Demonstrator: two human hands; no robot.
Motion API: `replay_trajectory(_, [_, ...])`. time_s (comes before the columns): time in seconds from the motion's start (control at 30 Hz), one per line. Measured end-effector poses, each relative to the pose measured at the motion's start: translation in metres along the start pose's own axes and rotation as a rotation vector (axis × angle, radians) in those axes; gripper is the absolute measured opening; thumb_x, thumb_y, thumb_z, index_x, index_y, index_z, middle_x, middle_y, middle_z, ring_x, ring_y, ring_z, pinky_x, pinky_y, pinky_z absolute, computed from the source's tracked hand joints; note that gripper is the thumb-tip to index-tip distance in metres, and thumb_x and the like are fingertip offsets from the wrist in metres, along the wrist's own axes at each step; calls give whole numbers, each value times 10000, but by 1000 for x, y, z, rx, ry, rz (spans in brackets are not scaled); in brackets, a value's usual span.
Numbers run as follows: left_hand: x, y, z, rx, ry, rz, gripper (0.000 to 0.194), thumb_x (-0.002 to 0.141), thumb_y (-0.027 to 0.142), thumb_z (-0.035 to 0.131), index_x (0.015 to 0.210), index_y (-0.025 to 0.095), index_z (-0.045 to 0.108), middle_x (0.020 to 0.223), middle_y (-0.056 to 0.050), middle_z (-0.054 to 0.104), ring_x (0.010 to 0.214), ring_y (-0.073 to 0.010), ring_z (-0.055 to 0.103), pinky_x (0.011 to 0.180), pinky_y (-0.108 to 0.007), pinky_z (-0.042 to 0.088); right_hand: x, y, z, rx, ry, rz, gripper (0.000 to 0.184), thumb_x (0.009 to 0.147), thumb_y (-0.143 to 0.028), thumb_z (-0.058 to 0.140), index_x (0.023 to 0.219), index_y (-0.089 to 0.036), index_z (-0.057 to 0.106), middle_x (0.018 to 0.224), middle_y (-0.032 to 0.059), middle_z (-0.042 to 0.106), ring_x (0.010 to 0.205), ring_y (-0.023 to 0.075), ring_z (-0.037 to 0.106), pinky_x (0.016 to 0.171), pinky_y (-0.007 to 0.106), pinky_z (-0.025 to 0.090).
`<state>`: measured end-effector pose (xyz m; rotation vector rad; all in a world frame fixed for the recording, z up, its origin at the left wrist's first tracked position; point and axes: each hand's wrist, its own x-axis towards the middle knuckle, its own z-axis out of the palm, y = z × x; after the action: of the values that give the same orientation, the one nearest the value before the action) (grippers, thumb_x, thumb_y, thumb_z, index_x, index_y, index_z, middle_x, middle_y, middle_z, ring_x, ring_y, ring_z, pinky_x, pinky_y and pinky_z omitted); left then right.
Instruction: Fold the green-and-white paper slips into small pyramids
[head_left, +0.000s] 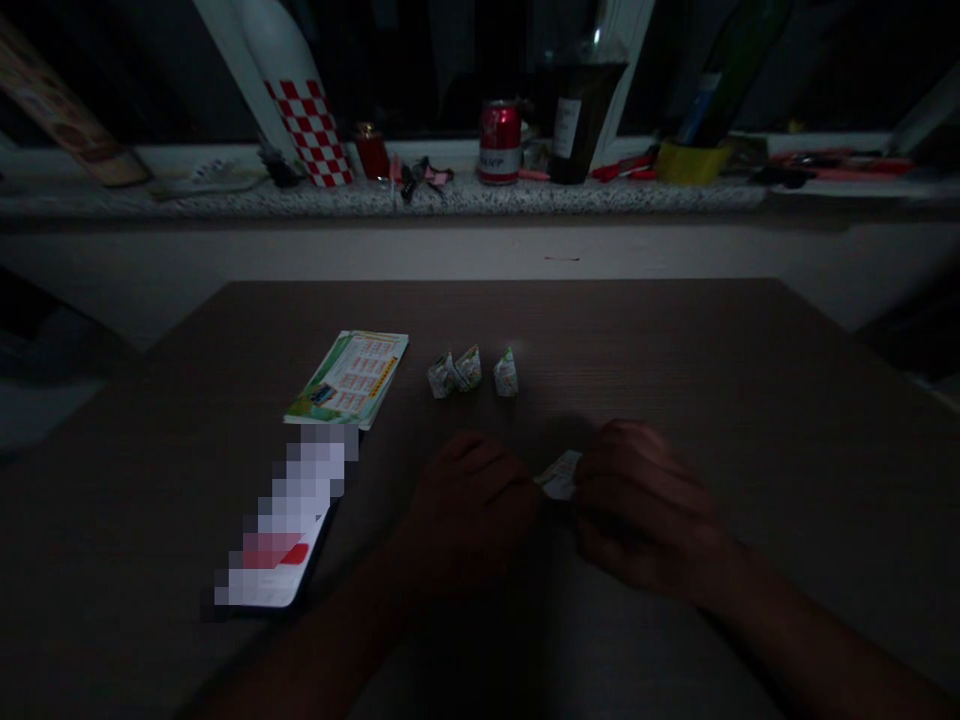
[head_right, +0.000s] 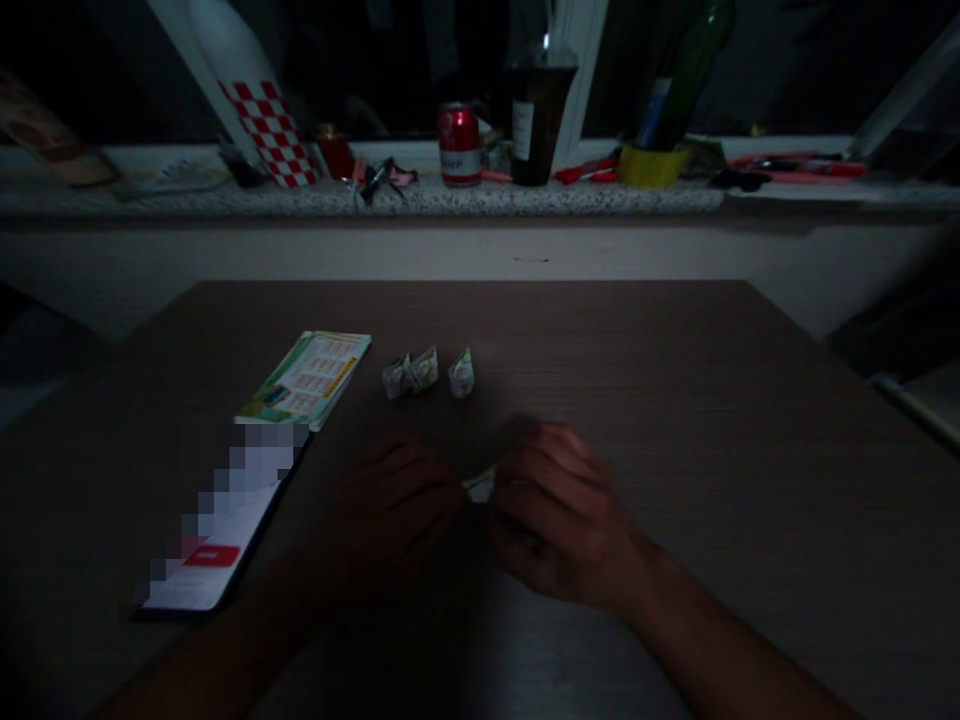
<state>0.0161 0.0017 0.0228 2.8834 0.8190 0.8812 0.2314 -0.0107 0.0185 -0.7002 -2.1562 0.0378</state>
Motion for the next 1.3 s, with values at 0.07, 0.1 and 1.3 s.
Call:
replay_trajectory(0.07, [1, 4, 2, 26, 0, 13, 135, 858, 121, 534, 763, 158, 622, 727, -19, 618, 702, -158, 516, 693, -339, 387, -1, -2, 6, -14, -13, -6, 173, 681, -65, 679, 793, -161, 588, 782, 53, 634, 763, 202, 588, 745, 417, 503])
replay_trajectory(0.1, [1, 6, 3, 36, 4, 22, 152, 862, 127, 526, 744, 156, 617, 714, -21, 607, 692, -158, 505, 685, -339, 383, -1, -3, 8, -18, -18, -2, 168, 683, -69, 678, 793, -158, 587, 785, 55, 632, 768, 204, 586, 741, 417, 500])
replay_trajectory(1.3, [-3, -3, -6, -25, 2, 59, 126, 836, 144, 575, 722, 163, 627, 694, -8, 620, 680, -137, 517, 673, -313, 393, -1, 10, -8, -118, -118, 44, 114, 705, -84, 598, 723, -187, 554, 699, 19, 590, 681, 174, 537, 662, 346, 420])
